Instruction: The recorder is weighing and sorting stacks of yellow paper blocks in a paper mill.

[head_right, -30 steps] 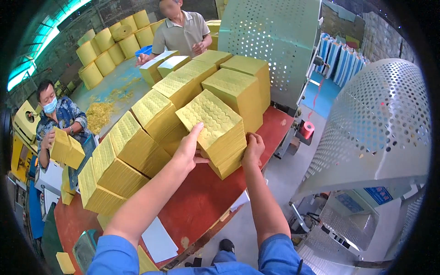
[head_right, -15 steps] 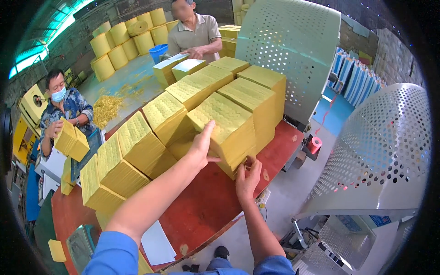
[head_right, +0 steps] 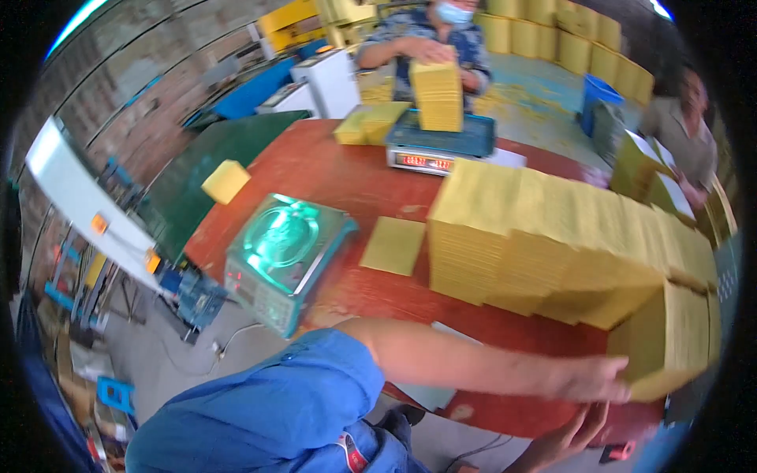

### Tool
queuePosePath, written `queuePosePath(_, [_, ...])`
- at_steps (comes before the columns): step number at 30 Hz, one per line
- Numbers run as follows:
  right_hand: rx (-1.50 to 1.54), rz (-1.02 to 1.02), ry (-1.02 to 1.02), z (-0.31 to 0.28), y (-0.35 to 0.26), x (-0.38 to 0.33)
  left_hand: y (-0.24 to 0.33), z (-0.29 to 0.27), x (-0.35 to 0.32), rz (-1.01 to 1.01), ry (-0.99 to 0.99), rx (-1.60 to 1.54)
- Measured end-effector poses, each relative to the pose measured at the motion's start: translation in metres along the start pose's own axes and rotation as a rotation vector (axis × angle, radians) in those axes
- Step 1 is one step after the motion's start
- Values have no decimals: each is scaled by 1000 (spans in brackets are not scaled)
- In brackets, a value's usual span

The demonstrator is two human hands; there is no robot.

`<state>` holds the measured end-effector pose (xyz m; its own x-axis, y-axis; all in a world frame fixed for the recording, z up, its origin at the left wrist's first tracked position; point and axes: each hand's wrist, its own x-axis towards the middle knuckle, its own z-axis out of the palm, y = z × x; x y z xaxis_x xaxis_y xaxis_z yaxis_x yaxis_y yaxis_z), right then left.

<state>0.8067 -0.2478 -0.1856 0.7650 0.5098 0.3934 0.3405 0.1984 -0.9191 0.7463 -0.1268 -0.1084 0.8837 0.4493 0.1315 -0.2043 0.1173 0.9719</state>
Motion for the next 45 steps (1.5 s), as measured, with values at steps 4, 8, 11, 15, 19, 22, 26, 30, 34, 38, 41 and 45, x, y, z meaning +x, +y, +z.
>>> queuePosePath(4, [346,-53,-284,89,-63,-94,74,-52,-175,114,170,202])
queuePosePath(8, [517,84,-846,163,-145,-195,99,-88,-359,184,425,123])
queuePosePath(11, [642,170,-1226,219,-165,-272,101,-99,-502,74,716,14])
queuePosePath(15, [630,330,-1551,279,-196,-380,88,-119,-680,6,1128,38])
queuePosePath(19, [549,492,-1736,349,-236,-504,62,-157,-876,-79,1765,377])
queuePosePath(22, [613,604,-1846,398,-257,-584,89,-189,-1002,-334,2133,676])
queuePosePath(26, [565,627,-1942,436,-282,-642,95,-232,-1129,-466,2259,1118])
queuePosePath(30, [507,568,-1938,465,-291,-666,124,-271,-1162,-609,2210,1188])
queuePosePath(34, [500,540,-1934,477,-291,-686,128,-293,-1178,-743,2140,1430])
queuePosePath(38, [452,562,-1939,483,-282,-701,132,-290,-1189,-901,2095,1455])
queuePosePath(41, [434,583,-1902,488,-274,-703,136,-299,-1185,-952,2036,1576])
queuePosePath(45, [472,565,-1924,493,-266,-704,147,-300,-1184,-1143,2047,1233])
